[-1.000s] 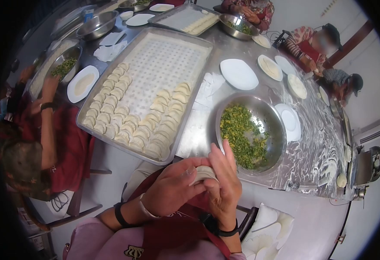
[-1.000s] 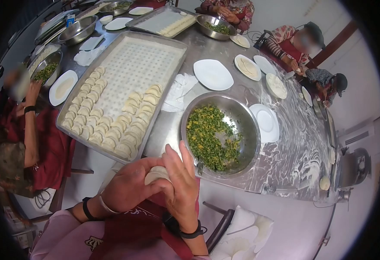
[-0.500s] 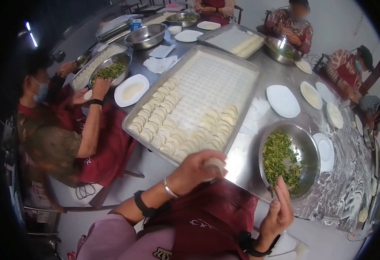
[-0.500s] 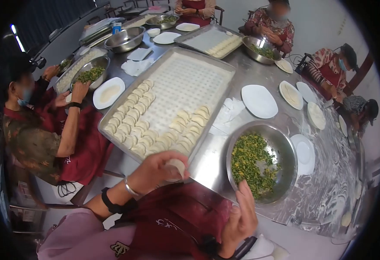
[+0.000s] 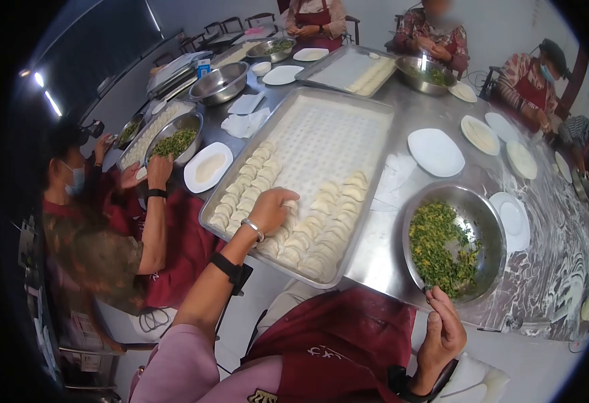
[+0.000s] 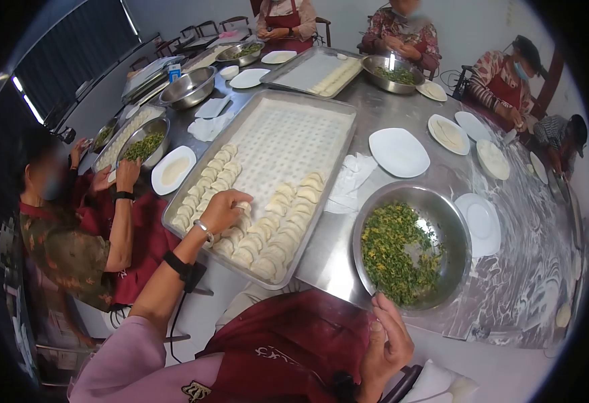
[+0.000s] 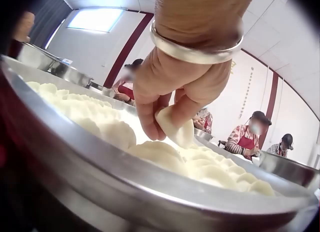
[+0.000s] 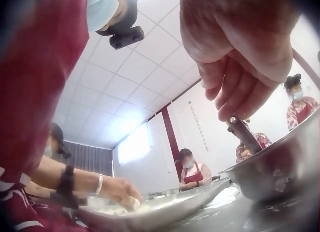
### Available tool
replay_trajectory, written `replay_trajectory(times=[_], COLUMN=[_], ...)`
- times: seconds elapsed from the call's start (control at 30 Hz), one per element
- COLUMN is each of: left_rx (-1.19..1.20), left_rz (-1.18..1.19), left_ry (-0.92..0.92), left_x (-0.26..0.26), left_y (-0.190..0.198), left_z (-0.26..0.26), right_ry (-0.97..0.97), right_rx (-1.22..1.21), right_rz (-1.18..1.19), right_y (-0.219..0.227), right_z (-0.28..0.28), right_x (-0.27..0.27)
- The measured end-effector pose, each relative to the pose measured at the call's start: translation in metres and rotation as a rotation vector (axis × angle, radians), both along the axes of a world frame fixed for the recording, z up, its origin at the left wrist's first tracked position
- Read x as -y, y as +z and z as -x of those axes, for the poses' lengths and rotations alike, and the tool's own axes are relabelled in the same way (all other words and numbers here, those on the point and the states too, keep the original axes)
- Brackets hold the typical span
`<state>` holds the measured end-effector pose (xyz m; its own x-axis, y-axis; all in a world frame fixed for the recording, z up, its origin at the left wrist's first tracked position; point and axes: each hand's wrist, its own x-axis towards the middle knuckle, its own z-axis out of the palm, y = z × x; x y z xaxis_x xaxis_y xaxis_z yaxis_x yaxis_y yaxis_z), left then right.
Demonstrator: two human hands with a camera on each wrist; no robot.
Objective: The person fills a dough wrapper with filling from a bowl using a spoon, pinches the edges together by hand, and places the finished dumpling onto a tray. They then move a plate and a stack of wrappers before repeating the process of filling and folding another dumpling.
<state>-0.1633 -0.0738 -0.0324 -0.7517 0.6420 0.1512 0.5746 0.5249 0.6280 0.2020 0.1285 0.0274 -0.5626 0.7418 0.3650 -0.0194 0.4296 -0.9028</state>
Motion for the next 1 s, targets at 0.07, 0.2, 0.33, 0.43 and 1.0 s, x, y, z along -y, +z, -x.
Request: replay_trajectory(times=[0.07,0.2,0.33,0.43,1.0], left_rx=[-0.062,0.041,0.058,0.049,-0.237], left_rz=[0.027,0.143,0.189,0.195,0.205], left_ry=[-0.049,-0.040,-0.068,-0.090,-0.304], left_x=[-0.002,-0.014,-0.018,-0.016,0.006], left_y=[-0.010,-0.002,-0.004,-0.010,-0.007], left_z=[0.005,0.001,0.002,0.007,0.087], right_ry=[-0.004,-0.008,0.002,-0.014,-0.558], right_rx=[-0.012,-0.030,-0.009,0.020,-0.073], right_rz=[0.008,0.006,0.056,0.052,0.258], right_y=[0.000,-0.002,-0.005,-0.004,0.012], right_z=[-0.003,-0.007,-0.013,-0.014,0.013], right_x=[0.000,-0.003,-0.007,-0.010,-0.033])
